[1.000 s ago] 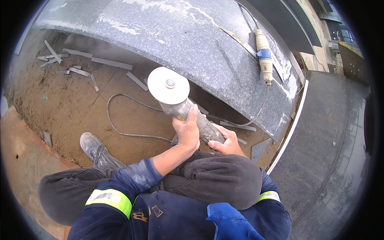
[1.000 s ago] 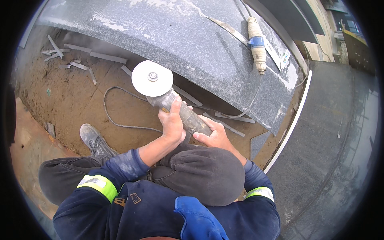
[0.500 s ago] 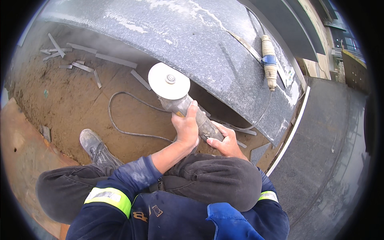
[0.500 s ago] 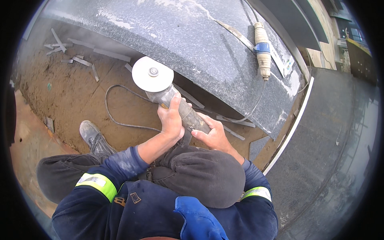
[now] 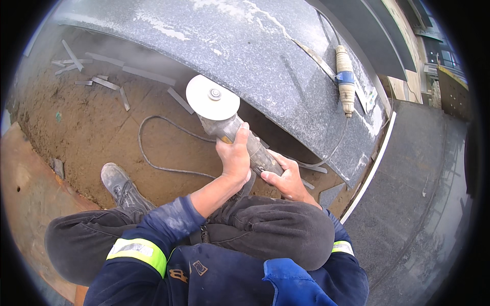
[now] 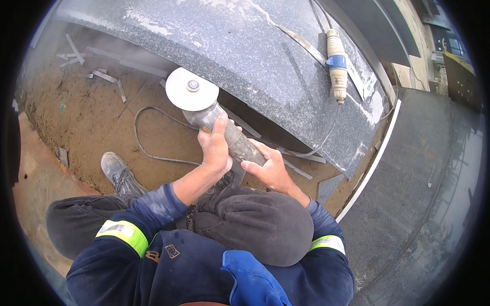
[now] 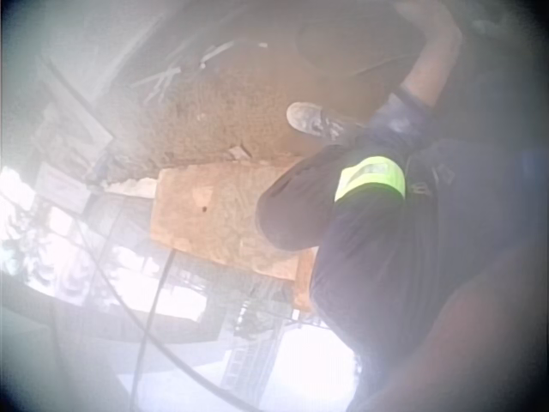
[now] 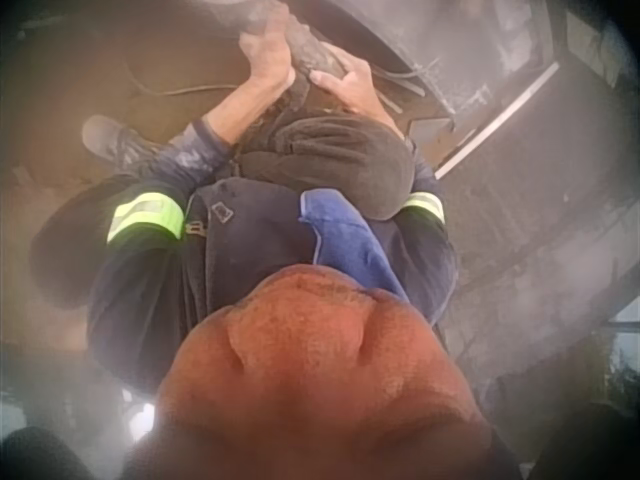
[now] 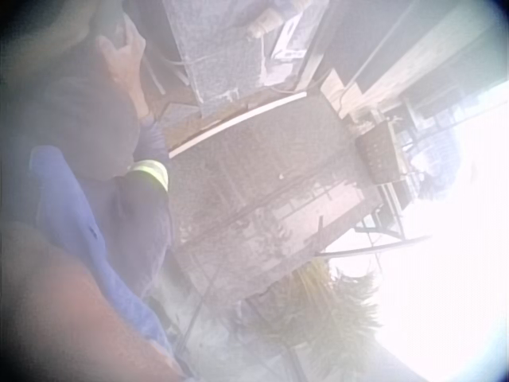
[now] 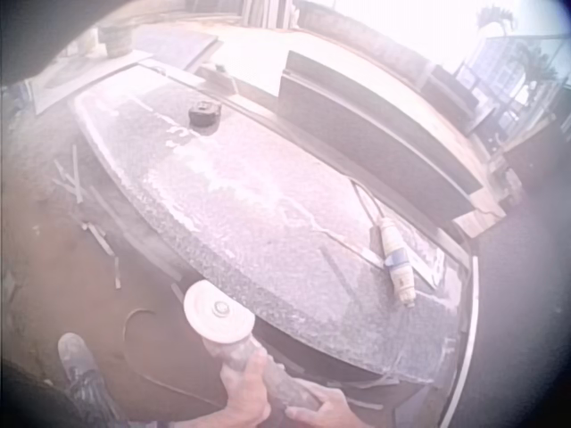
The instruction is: The person uses an angle grinder to smooth the surface of a large stone slab. The person holds the tool with both hands and moves it along the slab's surface, generating dust.
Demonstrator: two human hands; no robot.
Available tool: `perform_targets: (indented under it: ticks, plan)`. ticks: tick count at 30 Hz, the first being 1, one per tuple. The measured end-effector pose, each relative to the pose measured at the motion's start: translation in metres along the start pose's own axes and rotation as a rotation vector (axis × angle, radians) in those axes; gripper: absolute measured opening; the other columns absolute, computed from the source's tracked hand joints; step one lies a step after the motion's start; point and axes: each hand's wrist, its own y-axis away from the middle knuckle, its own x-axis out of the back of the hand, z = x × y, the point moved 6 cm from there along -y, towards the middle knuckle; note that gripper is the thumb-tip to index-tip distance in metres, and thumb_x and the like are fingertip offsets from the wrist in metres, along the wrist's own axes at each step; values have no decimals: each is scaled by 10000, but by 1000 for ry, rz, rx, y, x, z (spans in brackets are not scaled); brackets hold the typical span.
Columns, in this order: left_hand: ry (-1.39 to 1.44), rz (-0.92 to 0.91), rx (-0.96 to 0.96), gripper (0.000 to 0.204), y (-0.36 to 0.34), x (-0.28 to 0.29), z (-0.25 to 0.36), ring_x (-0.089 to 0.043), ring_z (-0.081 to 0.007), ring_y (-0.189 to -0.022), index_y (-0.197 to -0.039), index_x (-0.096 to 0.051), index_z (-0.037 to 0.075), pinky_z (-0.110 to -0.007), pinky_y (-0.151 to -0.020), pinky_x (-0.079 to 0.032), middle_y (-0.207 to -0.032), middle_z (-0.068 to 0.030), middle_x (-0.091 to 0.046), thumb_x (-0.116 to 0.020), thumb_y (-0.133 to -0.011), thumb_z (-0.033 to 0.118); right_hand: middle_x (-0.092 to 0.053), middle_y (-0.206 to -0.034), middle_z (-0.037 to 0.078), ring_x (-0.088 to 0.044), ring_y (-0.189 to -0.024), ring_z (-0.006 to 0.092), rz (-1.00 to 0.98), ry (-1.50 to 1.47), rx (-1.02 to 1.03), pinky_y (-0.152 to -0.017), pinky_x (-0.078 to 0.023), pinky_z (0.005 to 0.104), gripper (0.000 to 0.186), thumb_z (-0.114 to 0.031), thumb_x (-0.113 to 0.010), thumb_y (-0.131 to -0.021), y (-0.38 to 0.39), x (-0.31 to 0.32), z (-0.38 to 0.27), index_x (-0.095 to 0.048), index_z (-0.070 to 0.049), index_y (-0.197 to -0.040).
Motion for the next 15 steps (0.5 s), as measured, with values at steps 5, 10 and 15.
perform_targets:
  ticks: [5,10,15]
  plan:
    - [6,0,20,292,-1,-1,5,-663,-201,-759,-1119,-549,40,-368,-699,-588,-925,-82,-624,-711,-952,216,-686,-1206,99,-616,-1099,146,-6,-1,10,-985,-472,310,602,-149,-774,-842,-3,-3,-1,-569,47,-1373]
    - [-7,-9,20,283,-4,-2,10,-660,-192,-746,-1123,-549,50,-358,-689,-583,-917,-77,-626,-709,-953,210,-687,-1179,90,-617,-1054,135,-5,5,7,-948,-484,302,599,-156,-770,-853,-5,-5,-1,-566,48,-1377]
    - [-17,2,22,301,-4,0,9,-660,-191,-740,-1142,-546,53,-353,-682,-581,-912,-75,-627,-713,-948,213,-687,-1159,80,-613,-1017,125,-12,3,7,-918,-490,295,601,-163,-767,-859,-3,-6,-1,-562,47,-1383]
